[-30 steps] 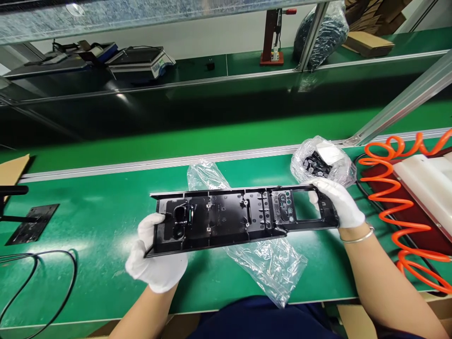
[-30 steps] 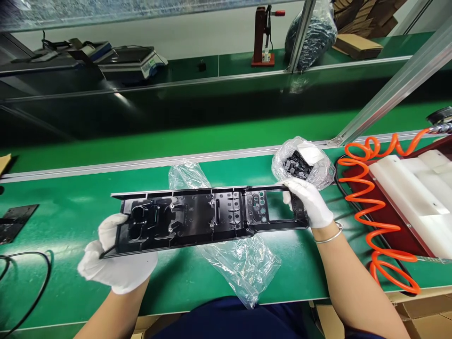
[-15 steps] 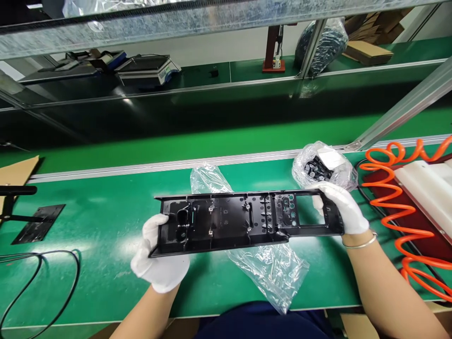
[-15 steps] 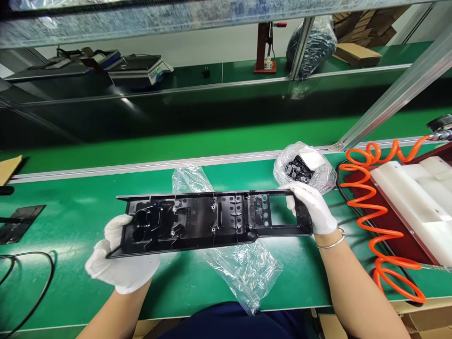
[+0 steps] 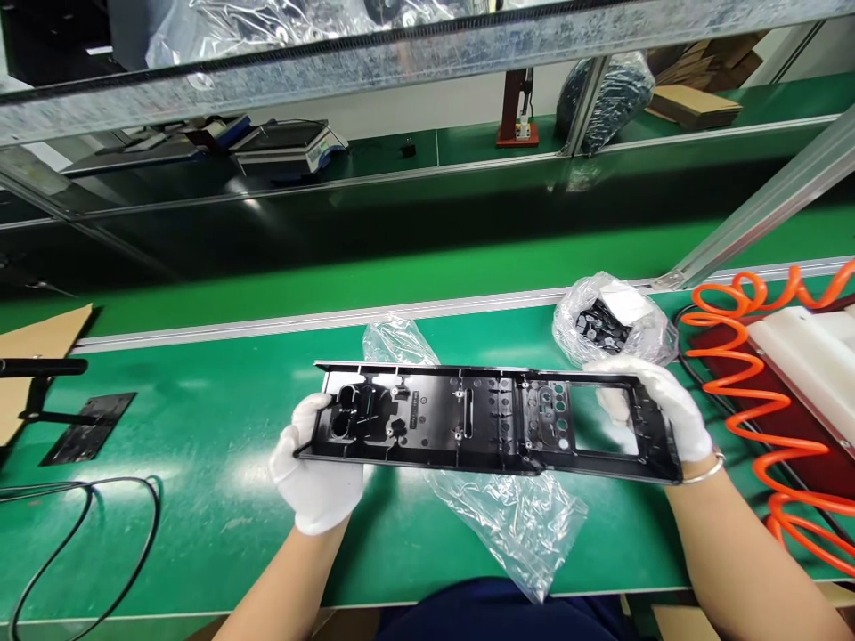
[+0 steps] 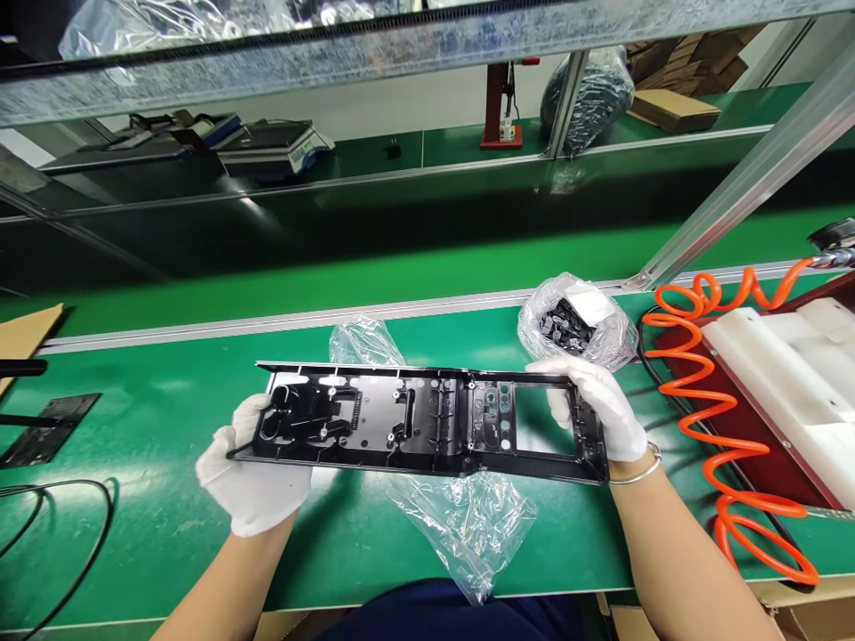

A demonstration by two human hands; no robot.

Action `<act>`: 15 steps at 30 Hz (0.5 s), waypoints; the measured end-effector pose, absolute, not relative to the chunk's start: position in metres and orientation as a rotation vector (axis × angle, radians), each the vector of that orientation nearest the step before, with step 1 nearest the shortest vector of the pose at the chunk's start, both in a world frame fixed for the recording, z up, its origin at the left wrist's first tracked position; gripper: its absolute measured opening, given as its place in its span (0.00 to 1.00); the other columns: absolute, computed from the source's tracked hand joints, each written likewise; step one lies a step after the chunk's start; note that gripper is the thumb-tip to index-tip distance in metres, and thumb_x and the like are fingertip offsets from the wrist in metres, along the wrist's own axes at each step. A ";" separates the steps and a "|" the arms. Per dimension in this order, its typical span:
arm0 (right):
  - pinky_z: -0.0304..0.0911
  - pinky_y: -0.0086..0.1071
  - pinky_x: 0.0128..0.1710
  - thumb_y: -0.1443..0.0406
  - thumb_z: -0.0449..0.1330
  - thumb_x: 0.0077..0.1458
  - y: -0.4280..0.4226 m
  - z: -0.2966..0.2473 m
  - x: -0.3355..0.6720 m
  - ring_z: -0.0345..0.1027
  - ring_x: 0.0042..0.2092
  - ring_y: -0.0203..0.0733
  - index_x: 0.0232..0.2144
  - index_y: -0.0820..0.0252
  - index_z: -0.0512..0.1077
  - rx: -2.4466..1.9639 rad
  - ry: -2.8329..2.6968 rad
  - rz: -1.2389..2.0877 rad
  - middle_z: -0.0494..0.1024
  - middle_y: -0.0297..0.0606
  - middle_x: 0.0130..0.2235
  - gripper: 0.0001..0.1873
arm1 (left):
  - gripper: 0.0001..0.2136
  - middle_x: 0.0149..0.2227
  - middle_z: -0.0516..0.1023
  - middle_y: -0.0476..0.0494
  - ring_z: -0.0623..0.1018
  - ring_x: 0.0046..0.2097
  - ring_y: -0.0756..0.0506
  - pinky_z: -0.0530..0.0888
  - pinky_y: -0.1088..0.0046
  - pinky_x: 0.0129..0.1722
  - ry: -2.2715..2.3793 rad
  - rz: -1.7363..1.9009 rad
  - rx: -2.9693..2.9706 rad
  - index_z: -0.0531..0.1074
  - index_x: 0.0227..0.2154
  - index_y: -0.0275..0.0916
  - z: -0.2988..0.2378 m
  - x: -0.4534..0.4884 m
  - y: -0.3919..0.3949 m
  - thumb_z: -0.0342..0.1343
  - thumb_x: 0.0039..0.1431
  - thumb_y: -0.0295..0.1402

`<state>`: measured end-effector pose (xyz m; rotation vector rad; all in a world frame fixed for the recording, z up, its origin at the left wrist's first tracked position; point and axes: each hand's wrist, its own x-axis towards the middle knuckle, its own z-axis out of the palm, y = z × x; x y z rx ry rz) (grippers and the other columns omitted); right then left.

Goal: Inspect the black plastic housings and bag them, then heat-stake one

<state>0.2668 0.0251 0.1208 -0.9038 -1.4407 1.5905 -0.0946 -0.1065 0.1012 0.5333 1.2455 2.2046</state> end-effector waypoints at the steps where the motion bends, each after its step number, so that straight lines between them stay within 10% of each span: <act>1: 0.53 0.33 0.20 0.43 0.60 0.62 0.025 0.121 0.267 0.55 0.21 0.41 0.44 0.52 0.81 -0.884 -1.437 1.592 0.66 0.35 0.20 0.23 | 0.16 0.35 0.75 0.47 0.77 0.39 0.40 0.77 0.65 0.37 1.242 2.196 0.522 0.67 0.25 0.41 0.101 -0.095 -0.106 0.62 0.52 0.48; 15: 0.48 0.29 0.19 0.45 0.58 0.65 0.019 0.115 0.269 0.54 0.19 0.35 0.49 0.57 0.81 -0.723 -1.459 1.551 0.67 0.32 0.20 0.26 | 0.12 0.33 0.75 0.48 0.76 0.38 0.40 0.76 0.68 0.38 1.299 2.188 0.224 0.61 0.22 0.41 0.098 -0.095 -0.096 0.58 0.47 0.41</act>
